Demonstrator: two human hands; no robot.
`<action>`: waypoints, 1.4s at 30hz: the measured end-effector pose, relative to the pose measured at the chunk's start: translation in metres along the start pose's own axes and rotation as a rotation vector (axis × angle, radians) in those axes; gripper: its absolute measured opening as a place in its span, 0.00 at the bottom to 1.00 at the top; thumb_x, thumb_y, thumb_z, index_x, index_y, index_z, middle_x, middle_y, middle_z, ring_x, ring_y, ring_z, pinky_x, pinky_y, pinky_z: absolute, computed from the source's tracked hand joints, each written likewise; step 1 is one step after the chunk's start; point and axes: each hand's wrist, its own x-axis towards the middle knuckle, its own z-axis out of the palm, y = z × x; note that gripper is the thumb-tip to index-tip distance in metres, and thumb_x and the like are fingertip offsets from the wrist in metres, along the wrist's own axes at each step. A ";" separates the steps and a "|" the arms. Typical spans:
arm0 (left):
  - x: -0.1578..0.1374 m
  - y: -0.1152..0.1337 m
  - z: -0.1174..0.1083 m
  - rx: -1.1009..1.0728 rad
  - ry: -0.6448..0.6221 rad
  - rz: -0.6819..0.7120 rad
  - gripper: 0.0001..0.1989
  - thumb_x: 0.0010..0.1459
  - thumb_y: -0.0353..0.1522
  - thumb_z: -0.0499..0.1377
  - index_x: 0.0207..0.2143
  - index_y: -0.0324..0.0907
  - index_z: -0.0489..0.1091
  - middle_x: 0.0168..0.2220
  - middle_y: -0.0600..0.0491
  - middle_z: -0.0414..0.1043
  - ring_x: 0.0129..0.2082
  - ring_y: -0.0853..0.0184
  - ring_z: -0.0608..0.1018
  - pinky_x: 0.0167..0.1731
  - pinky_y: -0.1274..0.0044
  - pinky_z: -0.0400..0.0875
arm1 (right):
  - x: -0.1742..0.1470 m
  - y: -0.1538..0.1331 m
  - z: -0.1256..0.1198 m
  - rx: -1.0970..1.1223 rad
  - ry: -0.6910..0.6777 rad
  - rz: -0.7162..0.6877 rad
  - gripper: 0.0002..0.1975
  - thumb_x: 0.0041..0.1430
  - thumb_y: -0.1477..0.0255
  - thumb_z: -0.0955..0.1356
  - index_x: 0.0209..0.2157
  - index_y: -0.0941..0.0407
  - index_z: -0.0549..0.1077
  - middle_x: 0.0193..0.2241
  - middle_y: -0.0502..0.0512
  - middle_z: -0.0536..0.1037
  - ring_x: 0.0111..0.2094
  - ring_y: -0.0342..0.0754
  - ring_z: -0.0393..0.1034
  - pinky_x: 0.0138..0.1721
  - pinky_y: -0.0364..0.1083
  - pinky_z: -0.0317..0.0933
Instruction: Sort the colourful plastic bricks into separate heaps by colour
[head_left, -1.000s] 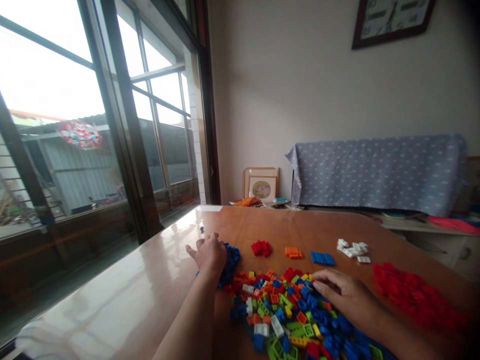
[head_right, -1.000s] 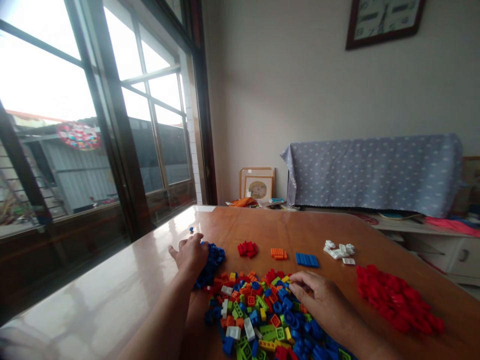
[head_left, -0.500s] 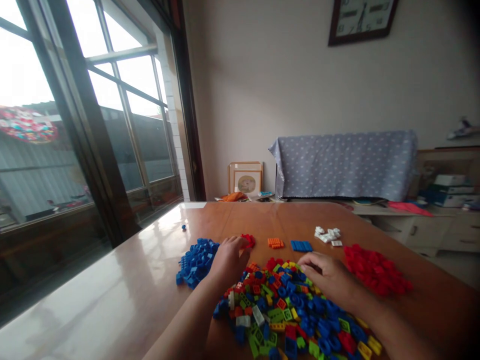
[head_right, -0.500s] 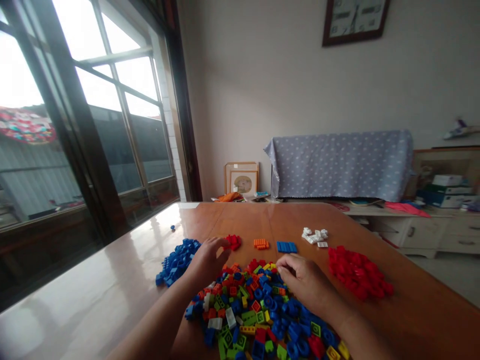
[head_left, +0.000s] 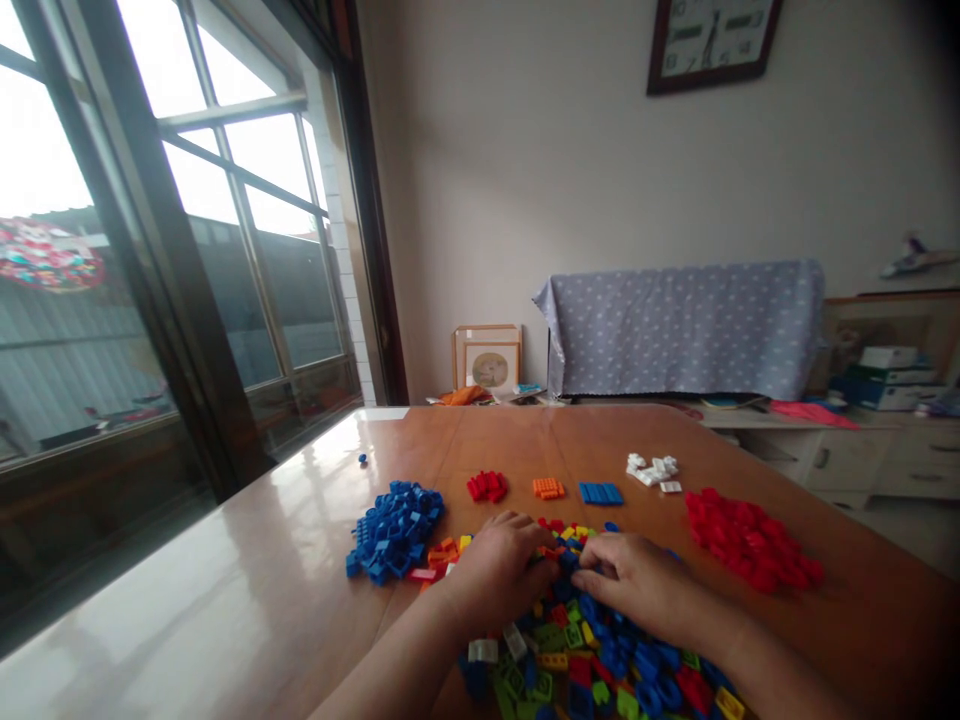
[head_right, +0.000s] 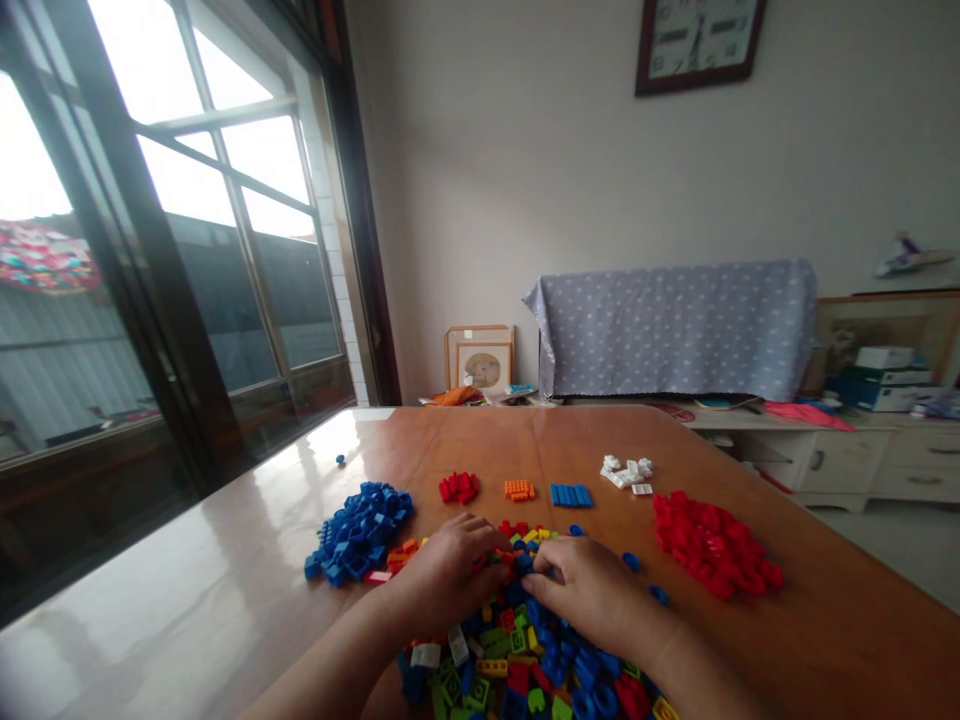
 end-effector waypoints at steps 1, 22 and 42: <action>0.000 0.001 -0.001 -0.009 -0.001 -0.002 0.09 0.62 0.36 0.60 0.44 0.46 0.74 0.39 0.50 0.75 0.42 0.61 0.75 0.41 0.73 0.68 | 0.001 0.001 0.001 0.009 0.015 -0.019 0.11 0.62 0.62 0.68 0.30 0.53 0.76 0.27 0.49 0.78 0.30 0.47 0.71 0.29 0.43 0.54; 0.000 -0.029 -0.012 0.080 0.239 -0.231 0.12 0.62 0.35 0.58 0.48 0.46 0.71 0.47 0.49 0.78 0.49 0.58 0.77 0.52 0.67 0.64 | 0.002 0.003 0.008 0.396 0.076 -0.075 0.16 0.66 0.56 0.65 0.45 0.51 0.77 0.42 0.52 0.82 0.45 0.53 0.75 0.47 0.46 0.67; -0.030 -0.127 -0.055 0.240 0.726 -1.115 0.23 0.67 0.38 0.48 0.62 0.43 0.62 0.59 0.41 0.70 0.60 0.47 0.69 0.60 0.49 0.52 | 0.003 0.010 -0.001 0.297 0.136 -0.065 0.19 0.66 0.53 0.63 0.40 0.52 0.77 0.40 0.52 0.82 0.43 0.54 0.75 0.45 0.46 0.67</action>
